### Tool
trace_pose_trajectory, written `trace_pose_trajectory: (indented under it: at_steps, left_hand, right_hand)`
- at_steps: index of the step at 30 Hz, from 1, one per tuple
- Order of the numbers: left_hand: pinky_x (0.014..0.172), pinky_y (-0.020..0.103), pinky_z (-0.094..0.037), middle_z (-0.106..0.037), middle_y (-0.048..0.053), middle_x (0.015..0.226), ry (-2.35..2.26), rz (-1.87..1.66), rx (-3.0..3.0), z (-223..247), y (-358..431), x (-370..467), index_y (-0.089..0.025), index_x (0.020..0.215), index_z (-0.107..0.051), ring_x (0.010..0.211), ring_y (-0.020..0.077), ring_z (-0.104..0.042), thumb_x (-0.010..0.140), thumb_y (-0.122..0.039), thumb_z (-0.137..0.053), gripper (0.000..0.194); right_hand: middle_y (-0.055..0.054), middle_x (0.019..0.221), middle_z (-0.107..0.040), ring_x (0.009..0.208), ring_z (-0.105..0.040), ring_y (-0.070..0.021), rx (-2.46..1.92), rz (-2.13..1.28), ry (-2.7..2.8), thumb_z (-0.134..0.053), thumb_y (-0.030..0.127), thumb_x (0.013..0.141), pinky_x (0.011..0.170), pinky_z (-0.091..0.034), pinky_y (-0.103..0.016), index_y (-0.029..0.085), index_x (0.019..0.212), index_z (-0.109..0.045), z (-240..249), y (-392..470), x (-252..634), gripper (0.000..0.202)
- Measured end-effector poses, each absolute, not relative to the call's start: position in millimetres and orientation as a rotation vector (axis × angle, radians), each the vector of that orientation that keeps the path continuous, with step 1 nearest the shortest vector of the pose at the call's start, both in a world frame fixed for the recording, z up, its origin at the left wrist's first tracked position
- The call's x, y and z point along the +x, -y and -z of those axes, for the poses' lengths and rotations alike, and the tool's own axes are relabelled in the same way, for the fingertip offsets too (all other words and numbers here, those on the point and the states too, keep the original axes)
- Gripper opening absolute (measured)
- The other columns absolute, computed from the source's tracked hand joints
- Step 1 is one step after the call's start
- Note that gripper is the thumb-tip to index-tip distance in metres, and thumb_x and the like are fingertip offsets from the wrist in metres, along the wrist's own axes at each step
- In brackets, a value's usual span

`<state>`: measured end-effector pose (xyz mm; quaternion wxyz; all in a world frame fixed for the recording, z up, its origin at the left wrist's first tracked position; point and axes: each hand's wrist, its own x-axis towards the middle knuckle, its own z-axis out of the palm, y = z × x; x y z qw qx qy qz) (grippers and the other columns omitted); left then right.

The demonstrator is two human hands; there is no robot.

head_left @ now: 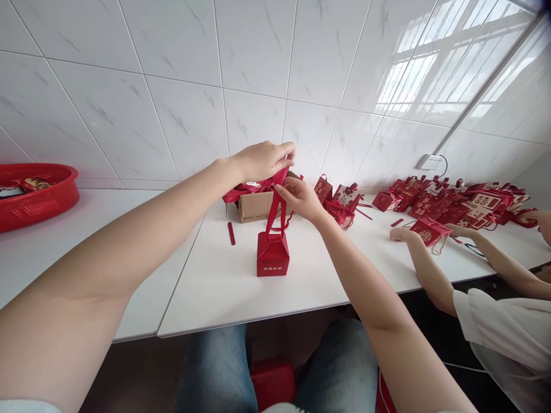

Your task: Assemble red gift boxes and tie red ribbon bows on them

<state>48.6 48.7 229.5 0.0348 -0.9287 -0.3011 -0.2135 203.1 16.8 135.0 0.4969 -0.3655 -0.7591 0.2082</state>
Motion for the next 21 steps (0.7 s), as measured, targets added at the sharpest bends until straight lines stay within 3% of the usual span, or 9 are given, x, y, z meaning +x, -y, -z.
trace_pose_trajectory:
  at_steps: [6, 11, 17, 21]
  left_hand:
    - [0.06, 0.028, -0.031, -0.051, 0.0, 0.056, 0.977, 0.488, -2.633, -229, -48, 51, -0.023, 0.095, -0.057, 0.056, 0.017, -0.051, 0.091, -0.034, -0.044, 0.017]
    - [0.061, 0.029, -0.032, -0.057, 0.001, 0.059, 0.976, 0.437, -2.57, -229, -44, 56, -0.022, 0.096, -0.057, 0.062, 0.0188, -0.056, 0.091, -0.032, -0.045, 0.016]
    - [0.06, 0.029, -0.033, -0.063, 0.003, 0.066, 0.942, 0.41, -2.521, -228, -38, 59, -0.021, 0.099, -0.057, 0.063, 0.0195, -0.058, 0.092, -0.028, -0.045, 0.015]
    - [0.059, 0.028, -0.036, -0.062, 0.001, 0.066, 0.929, 0.669, -2.613, -216, -32, 54, -0.02, 0.113, -0.049, 0.057, 0.0169, -0.056, 0.093, -0.033, -0.046, 0.024]
  right_hand:
    - [0.006, 0.053, -0.033, 0.047, -0.029, -0.008, -0.862, -0.515, 1.837, -0.049, 0.064, 0.082, 0.046, -0.021, -0.024, 0.022, 0.064, -0.042, -131, -21, 199, 0.047]
    - [0.003, 0.057, -0.05, 0.055, -0.048, -0.0112, -0.846, -0.694, 1.737, -0.052, 0.071, 0.076, 0.049, -0.038, -0.024, 0.02, 0.078, -0.059, -132, -21, 193, 0.051]
    - [0.002, 0.063, -0.056, 0.061, -0.057, -0.0132, -0.775, -0.979, 1.514, -0.062, 0.069, 0.07, 0.054, -0.047, -0.025, 0.021, 0.079, -0.06, -135, -21, 193, 0.049]
    - [0.002, 0.066, -0.061, 0.062, -0.06, -0.0136, -0.734, -1.233, 1.383, -0.069, 0.062, 0.068, 0.059, -0.05, -0.027, 0.022, 0.079, -0.061, -133, -22, 200, 0.042]
